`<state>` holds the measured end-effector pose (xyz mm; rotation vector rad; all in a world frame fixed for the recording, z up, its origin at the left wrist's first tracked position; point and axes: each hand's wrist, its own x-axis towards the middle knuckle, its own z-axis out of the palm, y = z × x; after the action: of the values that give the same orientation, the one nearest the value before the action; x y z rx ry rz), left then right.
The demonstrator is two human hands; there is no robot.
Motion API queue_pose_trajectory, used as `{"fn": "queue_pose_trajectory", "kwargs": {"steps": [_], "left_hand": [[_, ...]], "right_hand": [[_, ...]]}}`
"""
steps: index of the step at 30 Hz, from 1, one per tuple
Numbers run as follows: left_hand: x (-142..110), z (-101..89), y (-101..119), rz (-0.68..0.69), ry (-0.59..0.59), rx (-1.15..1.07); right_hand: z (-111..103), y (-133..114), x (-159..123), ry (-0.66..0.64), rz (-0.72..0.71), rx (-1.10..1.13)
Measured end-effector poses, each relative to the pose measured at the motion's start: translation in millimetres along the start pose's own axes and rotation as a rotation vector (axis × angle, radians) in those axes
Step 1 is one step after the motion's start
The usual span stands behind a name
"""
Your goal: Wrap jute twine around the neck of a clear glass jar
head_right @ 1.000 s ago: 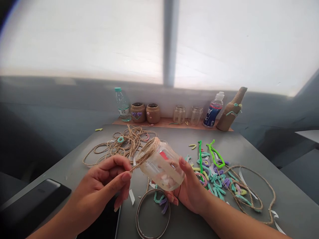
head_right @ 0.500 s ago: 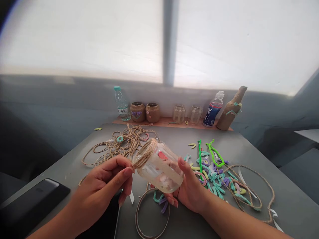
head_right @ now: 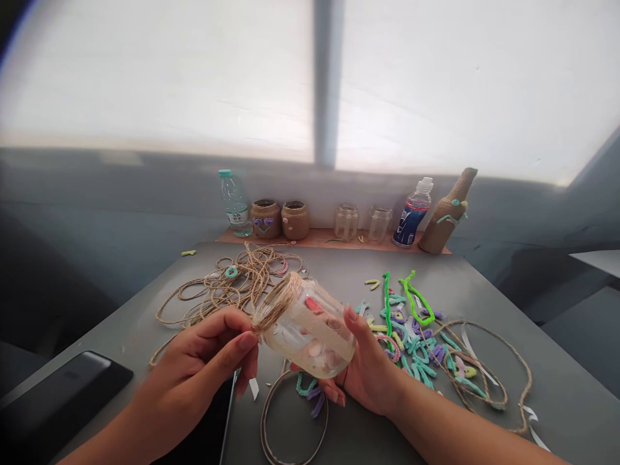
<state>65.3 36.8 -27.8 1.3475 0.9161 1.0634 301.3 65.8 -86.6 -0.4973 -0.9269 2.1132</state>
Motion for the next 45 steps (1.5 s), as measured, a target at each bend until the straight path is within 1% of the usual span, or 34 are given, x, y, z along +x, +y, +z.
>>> {"fn": "queue_pose_trajectory", "kwargs": {"steps": [5,10,13,16,18,20,24,26,28,30,33,35,37,40,42,45], "left_hand": [[1.9,1.5,-1.3,-0.013,-0.010,0.013],[2.5,-0.7,-3.6,0.039,0.069,0.131],[2.6,-2.7,-5.7,0.069,0.087,0.198],[2.1,-4.0,-8.3,0.153,0.091,0.274],[1.4,-4.2,-8.7,0.229,0.113,0.335],[0.6,-3.7,-7.4,0.276,0.125,0.358],[-0.9,-2.0,-3.2,0.220,0.062,0.246],[-0.7,-1.4,-2.8,0.195,0.080,0.203],[0.1,-0.8,-4.1,0.181,0.129,0.187],[1.2,0.4,-6.3,0.166,0.162,0.177],[1.9,2.9,-8.2,0.149,0.181,0.175],[1.6,4.4,-7.5,0.155,0.191,0.184],[1.4,4.9,-5.6,0.167,0.199,0.196],[2.2,3.2,-2.3,0.172,0.202,0.215],[2.9,1.5,-1.1,0.155,0.189,0.209],[3.0,0.2,-0.7,0.116,0.157,0.169]], "right_hand": [[1.3,-1.1,-0.2,-0.015,0.013,-0.015],[3.9,-4.0,-0.2,-0.064,0.040,-0.079],[5.7,-5.7,-0.5,-0.058,0.064,-0.099],[6.3,-7.2,-0.9,-0.055,0.111,-0.122],[5.8,-7.8,-1.0,-0.068,0.135,-0.128],[4.8,-8.2,-0.8,-0.087,0.144,-0.117],[4.6,-7.6,1.3,-0.123,0.154,-0.112],[6.1,-6.0,2.4,-0.091,0.145,-0.124],[7.8,-3.3,2.5,-0.024,0.119,-0.130],[8.9,0.1,1.0,0.023,0.062,-0.157],[8.9,4.0,-3.1,0.025,-0.074,-0.302],[9.0,4.7,-5.2,0.034,-0.126,-0.349],[9.8,3.8,-5.6,0.029,-0.120,-0.295],[10.6,2.1,-4.1,-0.034,-0.068,-0.207],[9.7,1.5,-3.5,-0.066,-0.044,-0.203],[6.7,0.0,-4.5,-0.075,-0.002,-0.189]]}}
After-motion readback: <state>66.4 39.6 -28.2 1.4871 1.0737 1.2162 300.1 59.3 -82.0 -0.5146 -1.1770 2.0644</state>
